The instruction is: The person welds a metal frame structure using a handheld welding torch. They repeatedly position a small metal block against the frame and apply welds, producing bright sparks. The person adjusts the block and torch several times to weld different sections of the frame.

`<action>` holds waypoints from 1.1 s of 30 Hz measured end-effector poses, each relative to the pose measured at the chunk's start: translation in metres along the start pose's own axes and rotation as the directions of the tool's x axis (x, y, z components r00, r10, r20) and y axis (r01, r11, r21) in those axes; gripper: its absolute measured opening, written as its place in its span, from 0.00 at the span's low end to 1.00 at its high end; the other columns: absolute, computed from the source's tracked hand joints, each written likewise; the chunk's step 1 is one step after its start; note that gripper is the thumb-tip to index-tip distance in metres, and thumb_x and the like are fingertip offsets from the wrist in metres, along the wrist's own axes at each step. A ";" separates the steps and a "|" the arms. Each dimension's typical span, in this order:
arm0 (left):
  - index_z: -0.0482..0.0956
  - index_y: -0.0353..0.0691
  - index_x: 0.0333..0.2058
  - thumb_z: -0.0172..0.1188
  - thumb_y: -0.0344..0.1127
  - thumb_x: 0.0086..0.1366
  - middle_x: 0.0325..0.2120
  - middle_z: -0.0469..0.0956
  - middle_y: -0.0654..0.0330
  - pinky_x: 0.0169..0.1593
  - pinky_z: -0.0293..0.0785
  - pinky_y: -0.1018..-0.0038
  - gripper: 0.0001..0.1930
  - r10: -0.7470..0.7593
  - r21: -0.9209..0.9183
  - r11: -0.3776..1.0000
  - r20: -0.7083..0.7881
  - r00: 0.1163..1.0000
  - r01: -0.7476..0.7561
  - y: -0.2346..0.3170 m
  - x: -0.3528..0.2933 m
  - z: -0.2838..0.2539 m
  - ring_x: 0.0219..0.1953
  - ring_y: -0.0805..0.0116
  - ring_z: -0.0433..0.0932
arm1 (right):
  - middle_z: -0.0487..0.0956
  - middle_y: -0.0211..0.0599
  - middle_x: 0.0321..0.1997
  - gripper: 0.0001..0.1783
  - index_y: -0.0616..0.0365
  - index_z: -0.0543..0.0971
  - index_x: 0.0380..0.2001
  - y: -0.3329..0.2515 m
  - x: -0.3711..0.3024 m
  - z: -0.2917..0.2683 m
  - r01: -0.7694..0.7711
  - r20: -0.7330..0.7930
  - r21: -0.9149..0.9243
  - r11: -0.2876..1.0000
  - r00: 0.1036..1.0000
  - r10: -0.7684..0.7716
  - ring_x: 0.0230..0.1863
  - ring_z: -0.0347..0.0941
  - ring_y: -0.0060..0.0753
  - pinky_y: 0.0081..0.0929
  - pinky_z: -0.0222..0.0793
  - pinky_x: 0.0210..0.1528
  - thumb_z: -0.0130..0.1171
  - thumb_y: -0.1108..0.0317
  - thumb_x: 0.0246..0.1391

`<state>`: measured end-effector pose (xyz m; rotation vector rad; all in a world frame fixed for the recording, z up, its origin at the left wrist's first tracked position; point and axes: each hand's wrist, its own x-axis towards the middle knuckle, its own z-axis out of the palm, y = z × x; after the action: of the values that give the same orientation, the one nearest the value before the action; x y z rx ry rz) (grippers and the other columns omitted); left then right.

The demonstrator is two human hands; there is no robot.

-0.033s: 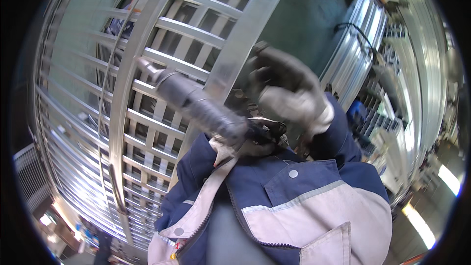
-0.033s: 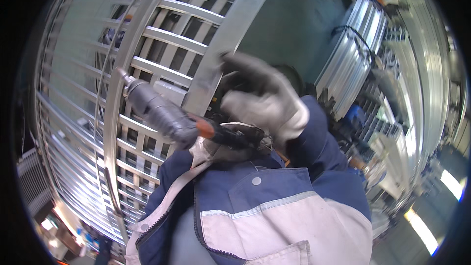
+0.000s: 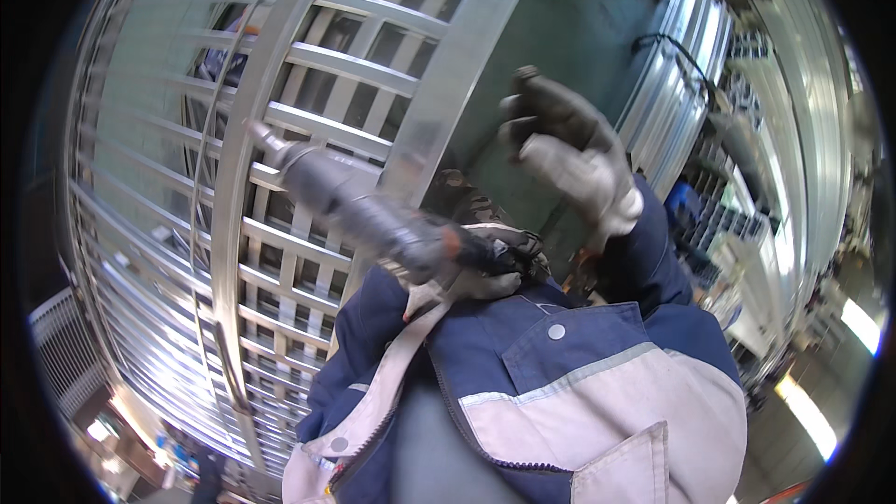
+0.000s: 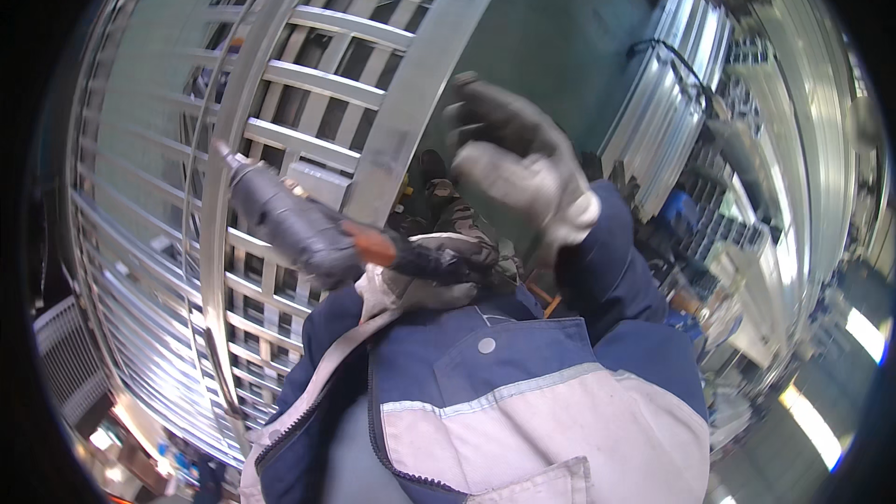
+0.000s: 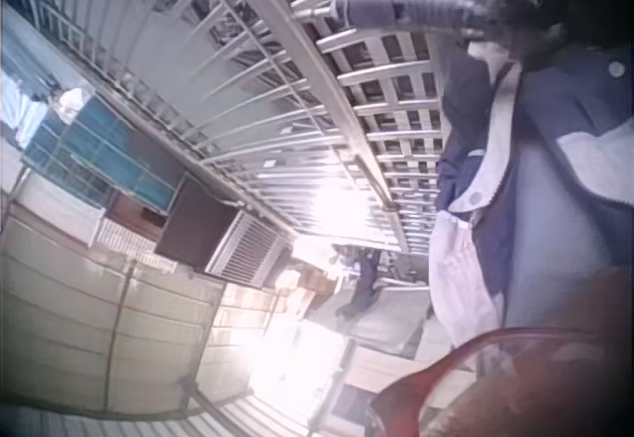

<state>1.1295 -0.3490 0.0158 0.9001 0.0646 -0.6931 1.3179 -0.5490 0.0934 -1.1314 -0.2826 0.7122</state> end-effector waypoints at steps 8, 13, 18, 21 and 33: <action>0.84 0.33 0.54 0.76 0.31 0.65 0.54 0.85 0.51 0.71 0.79 0.58 0.20 0.063 0.109 0.992 0.036 0.997 -0.066 0.116 0.004 0.019 0.60 0.59 0.83 | 0.85 0.36 0.60 0.43 0.62 0.74 0.80 0.139 -0.156 -0.190 -0.502 -0.714 0.029 0.864 0.595 0.370 0.54 0.84 0.27 0.30 0.87 0.48 0.80 0.62 0.68; 0.82 0.40 0.42 0.79 0.35 0.65 0.36 0.85 0.57 0.42 0.84 0.65 0.13 0.381 -0.009 0.925 -0.009 0.925 -0.381 0.162 0.005 0.040 0.34 0.66 0.84 | 0.90 0.50 0.65 0.38 0.72 0.82 0.69 0.253 -0.255 -0.178 -0.827 -0.770 0.126 0.548 0.267 0.580 0.65 0.86 0.44 0.37 0.78 0.69 0.81 0.58 0.64; 0.86 0.42 0.44 0.78 0.35 0.70 0.37 0.89 0.56 0.39 0.85 0.70 0.10 0.716 -0.224 0.697 0.271 0.644 -0.681 0.204 0.018 -0.006 0.36 0.67 0.87 | 0.92 0.46 0.57 0.30 0.63 0.87 0.64 0.329 -0.308 -0.151 -0.964 -0.707 -0.146 0.221 0.258 0.659 0.54 0.89 0.43 0.36 0.81 0.61 0.72 0.48 0.73; 0.86 0.42 0.44 0.78 0.35 0.70 0.37 0.89 0.57 0.38 0.85 0.70 0.10 0.765 -0.245 0.640 0.106 0.635 -0.729 0.227 -0.008 -0.029 0.35 0.67 0.87 | 0.93 0.44 0.49 0.24 0.57 0.90 0.56 0.386 -0.327 -0.144 -0.792 -0.481 0.547 0.270 -0.033 0.876 0.46 0.89 0.46 0.39 0.82 0.57 0.66 0.46 0.77; 0.86 0.41 0.43 0.77 0.35 0.71 0.35 0.88 0.59 0.34 0.82 0.71 0.09 0.923 -0.053 0.308 -0.226 0.312 -0.950 0.230 -0.189 -0.027 0.31 0.69 0.84 | 0.86 0.45 0.28 0.13 0.54 0.86 0.31 0.448 -0.282 -0.191 -0.077 -0.518 0.847 0.526 0.103 0.849 0.29 0.85 0.57 0.55 0.84 0.36 0.73 0.57 0.65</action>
<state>1.1207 -0.1324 0.2225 0.6442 -0.2676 0.5398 1.0434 -0.7633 -0.3488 -0.7202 1.4787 0.5341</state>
